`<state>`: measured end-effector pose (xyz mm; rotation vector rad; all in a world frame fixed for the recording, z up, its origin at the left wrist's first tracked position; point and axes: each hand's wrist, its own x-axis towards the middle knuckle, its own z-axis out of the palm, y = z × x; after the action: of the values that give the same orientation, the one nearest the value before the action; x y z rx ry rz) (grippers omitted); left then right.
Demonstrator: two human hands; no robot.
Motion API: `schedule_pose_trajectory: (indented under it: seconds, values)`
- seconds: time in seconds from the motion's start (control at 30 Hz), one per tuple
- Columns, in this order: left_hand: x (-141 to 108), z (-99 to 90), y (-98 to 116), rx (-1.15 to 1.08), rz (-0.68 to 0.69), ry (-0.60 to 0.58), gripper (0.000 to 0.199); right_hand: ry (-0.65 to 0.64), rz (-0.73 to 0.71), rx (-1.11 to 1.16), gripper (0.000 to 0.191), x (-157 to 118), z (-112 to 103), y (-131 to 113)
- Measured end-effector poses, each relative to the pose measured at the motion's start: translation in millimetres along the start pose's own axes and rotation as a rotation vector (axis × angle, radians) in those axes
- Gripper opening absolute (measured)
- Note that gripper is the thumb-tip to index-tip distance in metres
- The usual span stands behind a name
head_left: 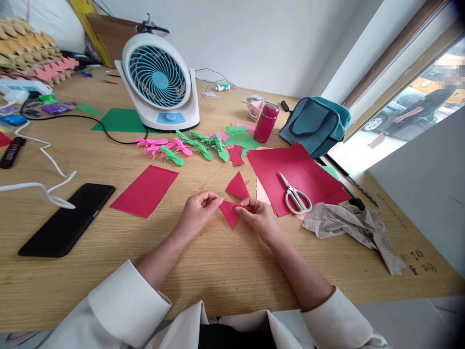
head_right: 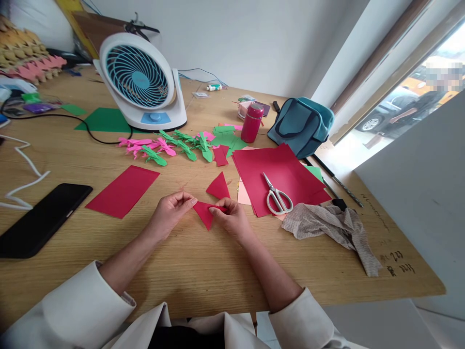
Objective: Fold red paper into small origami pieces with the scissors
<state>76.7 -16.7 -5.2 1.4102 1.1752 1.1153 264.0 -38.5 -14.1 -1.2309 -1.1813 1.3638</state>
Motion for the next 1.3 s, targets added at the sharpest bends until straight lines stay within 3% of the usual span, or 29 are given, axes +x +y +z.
schedule_pose_trajectory:
  seconds: [0.13, 0.4, 0.73, 1.13, 1.3]
  values:
    - [0, 1.2, 2, -0.034, 0.038, 0.065, 0.025, -0.075, -0.041, -0.105, 0.037, 0, 0, 3]
    - [-6, 8.7, 3, -0.1, -0.069, -0.091, 0.028, -0.101, -0.062, -0.092, 0.034, 1, -1, 6]
    - [-7, 9.1, 4, -0.094, -0.051, -0.035, 0.031, -0.231, -0.003, -0.134, 0.032, -2, -2, 4]
    - [-6, 10.4, -12, 0.055, 0.002, -0.155, 0.025, -0.194, -0.105, -0.355, 0.031, -5, 4, -5]
    - [-6, 7.9, -8, 0.05, 0.002, -0.11, 0.028, -0.204, -0.152, -0.43, 0.025, -7, 5, -6]
